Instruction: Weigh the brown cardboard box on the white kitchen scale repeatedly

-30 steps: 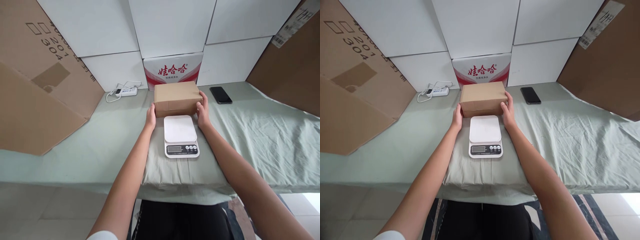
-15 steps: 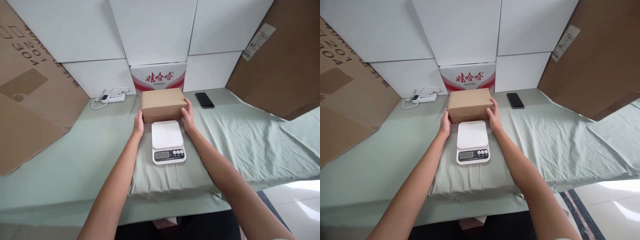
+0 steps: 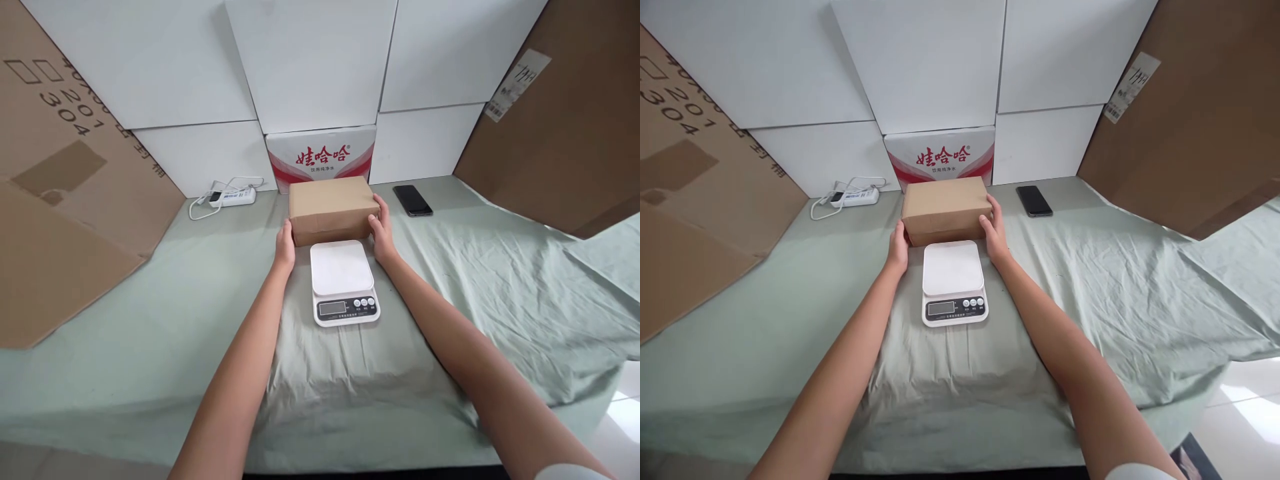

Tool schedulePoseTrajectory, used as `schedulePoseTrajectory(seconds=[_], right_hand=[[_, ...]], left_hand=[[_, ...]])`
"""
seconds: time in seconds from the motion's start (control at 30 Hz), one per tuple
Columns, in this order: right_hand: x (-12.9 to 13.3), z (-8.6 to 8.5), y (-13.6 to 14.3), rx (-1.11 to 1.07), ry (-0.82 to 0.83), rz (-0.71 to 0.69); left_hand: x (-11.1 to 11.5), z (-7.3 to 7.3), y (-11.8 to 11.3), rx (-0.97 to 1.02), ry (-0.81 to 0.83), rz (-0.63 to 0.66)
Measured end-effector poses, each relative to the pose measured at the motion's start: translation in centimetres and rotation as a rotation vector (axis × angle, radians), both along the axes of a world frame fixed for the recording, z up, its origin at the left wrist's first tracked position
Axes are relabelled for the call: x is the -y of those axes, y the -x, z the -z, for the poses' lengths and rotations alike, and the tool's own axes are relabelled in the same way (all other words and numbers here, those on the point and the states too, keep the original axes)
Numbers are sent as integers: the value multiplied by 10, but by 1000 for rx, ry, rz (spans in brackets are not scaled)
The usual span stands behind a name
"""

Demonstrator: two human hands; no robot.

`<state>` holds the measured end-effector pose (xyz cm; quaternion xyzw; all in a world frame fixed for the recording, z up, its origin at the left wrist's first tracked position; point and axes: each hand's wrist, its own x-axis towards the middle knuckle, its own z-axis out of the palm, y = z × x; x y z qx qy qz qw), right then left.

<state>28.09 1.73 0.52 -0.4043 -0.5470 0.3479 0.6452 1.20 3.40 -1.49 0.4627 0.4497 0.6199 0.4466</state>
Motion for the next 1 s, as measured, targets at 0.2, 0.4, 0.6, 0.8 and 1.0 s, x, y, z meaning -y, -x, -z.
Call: schedulePoseTrajectory(seconds=[0.2, 0.4, 0.6, 0.8, 1.0], right_hand=[[2, -3, 1, 4, 28, -19], [7, -7, 4, 3, 10, -8], [14, -12, 6, -29, 12, -9], [12, -9, 4, -14, 42, -12], [10, -6, 3, -37, 60, -42]], left_hand=[[1, -2, -2, -6, 24, 1], [5, -8, -3, -31, 34, 4], [8, -10, -4, -30, 46, -3], [6, -6, -2, -53, 37, -4], [8, -5, -1, -56, 34, 14]])
